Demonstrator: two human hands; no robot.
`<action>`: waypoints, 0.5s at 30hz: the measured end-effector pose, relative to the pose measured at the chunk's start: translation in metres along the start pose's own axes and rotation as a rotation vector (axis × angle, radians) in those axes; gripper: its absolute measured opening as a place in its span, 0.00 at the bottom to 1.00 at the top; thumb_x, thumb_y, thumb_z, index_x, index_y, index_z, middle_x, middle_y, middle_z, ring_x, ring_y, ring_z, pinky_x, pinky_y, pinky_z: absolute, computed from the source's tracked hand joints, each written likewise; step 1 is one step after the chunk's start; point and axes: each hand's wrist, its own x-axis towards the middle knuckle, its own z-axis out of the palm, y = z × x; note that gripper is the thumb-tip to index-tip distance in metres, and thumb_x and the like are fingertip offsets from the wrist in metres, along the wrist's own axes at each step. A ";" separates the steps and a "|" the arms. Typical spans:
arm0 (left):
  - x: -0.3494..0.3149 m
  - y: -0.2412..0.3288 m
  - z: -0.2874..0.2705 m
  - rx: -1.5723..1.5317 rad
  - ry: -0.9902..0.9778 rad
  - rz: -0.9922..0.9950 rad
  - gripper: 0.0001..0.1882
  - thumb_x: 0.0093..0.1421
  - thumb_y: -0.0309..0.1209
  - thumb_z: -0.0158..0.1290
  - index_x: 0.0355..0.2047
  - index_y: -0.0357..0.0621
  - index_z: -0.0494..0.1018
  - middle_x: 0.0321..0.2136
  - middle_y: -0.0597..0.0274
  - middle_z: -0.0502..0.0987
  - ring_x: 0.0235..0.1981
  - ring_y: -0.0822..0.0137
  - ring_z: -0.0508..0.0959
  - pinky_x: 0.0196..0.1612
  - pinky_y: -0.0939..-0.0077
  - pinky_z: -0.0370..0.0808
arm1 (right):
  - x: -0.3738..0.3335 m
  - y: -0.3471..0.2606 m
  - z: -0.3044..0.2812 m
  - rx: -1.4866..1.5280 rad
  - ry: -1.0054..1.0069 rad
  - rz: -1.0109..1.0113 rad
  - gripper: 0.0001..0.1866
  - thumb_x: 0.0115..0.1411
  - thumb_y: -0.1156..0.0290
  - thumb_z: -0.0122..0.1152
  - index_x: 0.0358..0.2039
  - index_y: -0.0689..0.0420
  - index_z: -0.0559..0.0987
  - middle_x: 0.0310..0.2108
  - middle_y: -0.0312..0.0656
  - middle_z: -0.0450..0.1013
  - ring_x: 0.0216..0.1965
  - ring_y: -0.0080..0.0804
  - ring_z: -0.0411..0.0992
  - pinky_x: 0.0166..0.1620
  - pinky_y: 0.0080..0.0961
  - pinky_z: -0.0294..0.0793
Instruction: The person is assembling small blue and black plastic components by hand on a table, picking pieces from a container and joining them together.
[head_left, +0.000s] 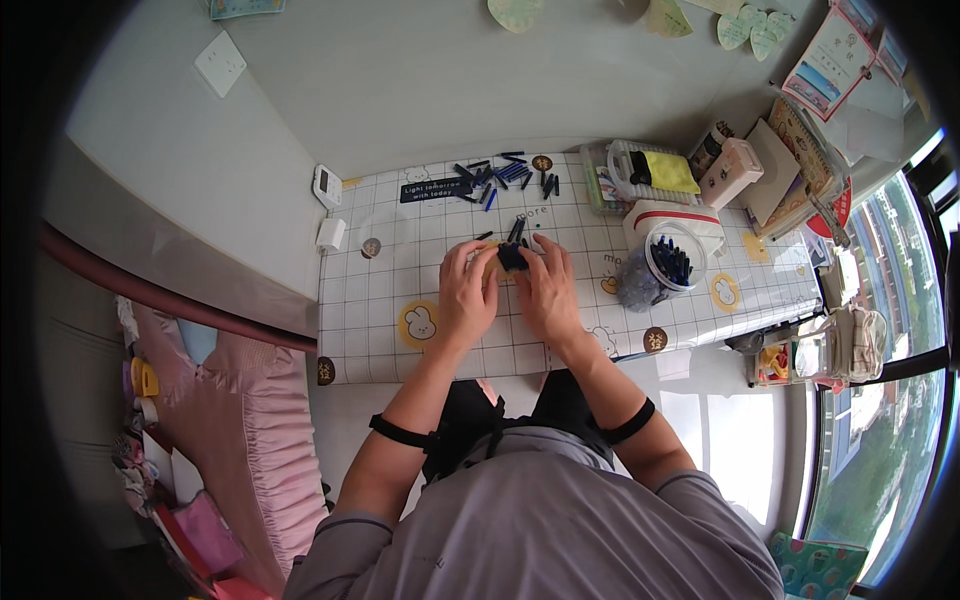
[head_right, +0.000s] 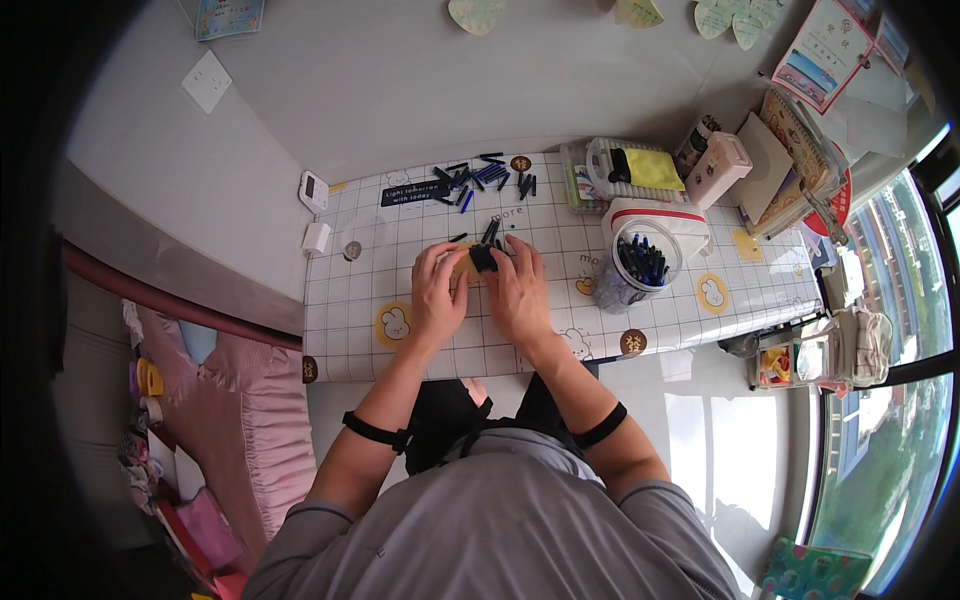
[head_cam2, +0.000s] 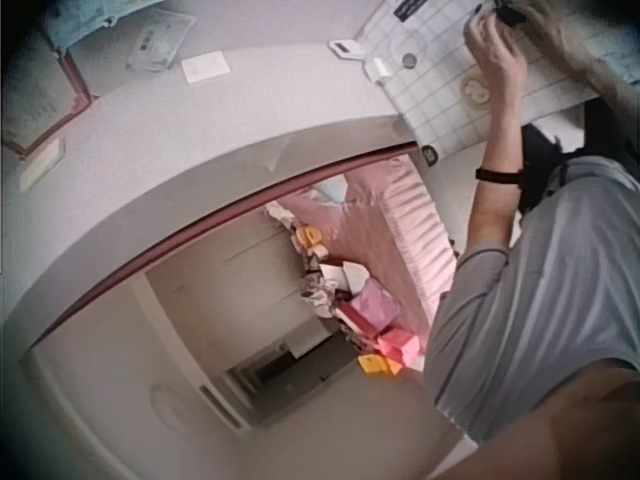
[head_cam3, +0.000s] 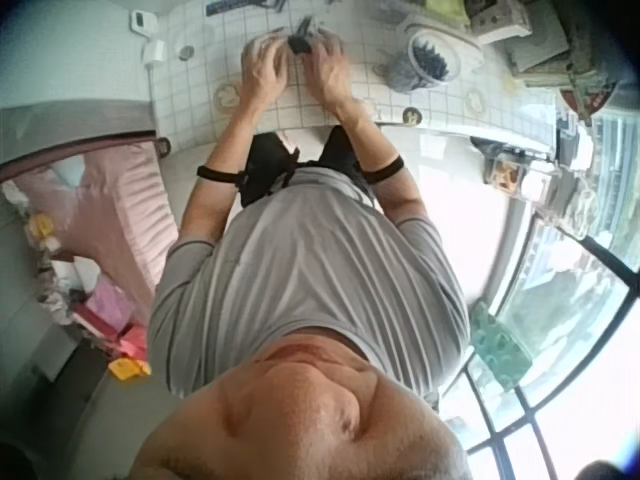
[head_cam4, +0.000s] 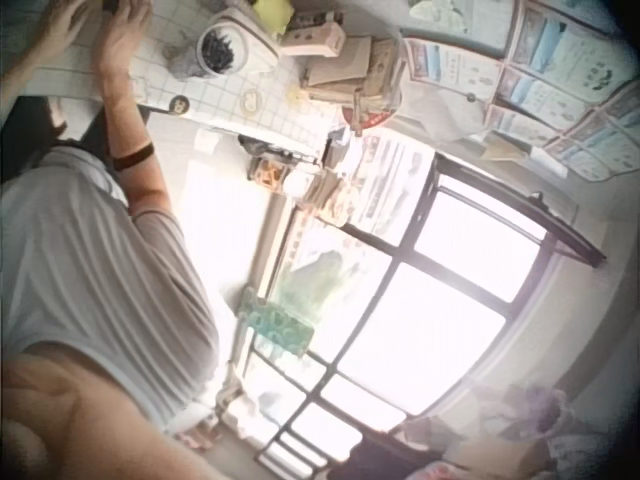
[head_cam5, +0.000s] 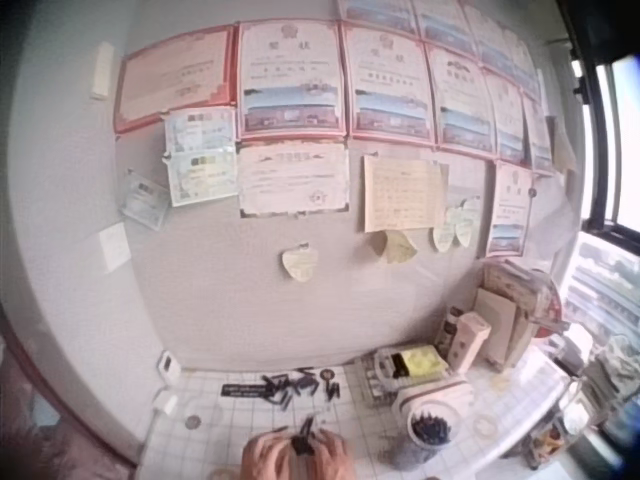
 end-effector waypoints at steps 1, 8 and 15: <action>-0.001 0.002 0.001 0.013 -0.003 -0.002 0.15 0.41 0.17 0.43 0.33 0.39 0.63 0.35 0.58 0.63 0.37 0.59 0.63 0.39 0.70 0.60 | -0.002 0.000 -0.001 -0.023 -0.002 0.006 0.18 0.39 0.78 0.50 0.35 0.63 0.63 0.39 0.49 0.57 0.40 0.47 0.55 0.42 0.35 0.57; 0.000 0.007 0.005 0.082 -0.176 0.082 0.20 0.39 0.16 0.41 0.37 0.36 0.61 0.38 0.58 0.62 0.41 0.60 0.62 0.43 0.70 0.57 | -0.005 -0.004 -0.011 -0.094 -0.053 0.011 0.17 0.39 0.76 0.51 0.34 0.59 0.65 0.36 0.46 0.58 0.36 0.43 0.55 0.39 0.34 0.56; -0.003 0.009 0.007 0.053 -0.193 0.049 0.18 0.38 0.17 0.43 0.34 0.36 0.63 0.35 0.58 0.63 0.41 0.61 0.62 0.42 0.71 0.57 | -0.006 -0.004 -0.015 -0.120 -0.075 -0.001 0.13 0.39 0.73 0.52 0.31 0.56 0.67 0.33 0.42 0.60 0.33 0.40 0.56 0.37 0.32 0.56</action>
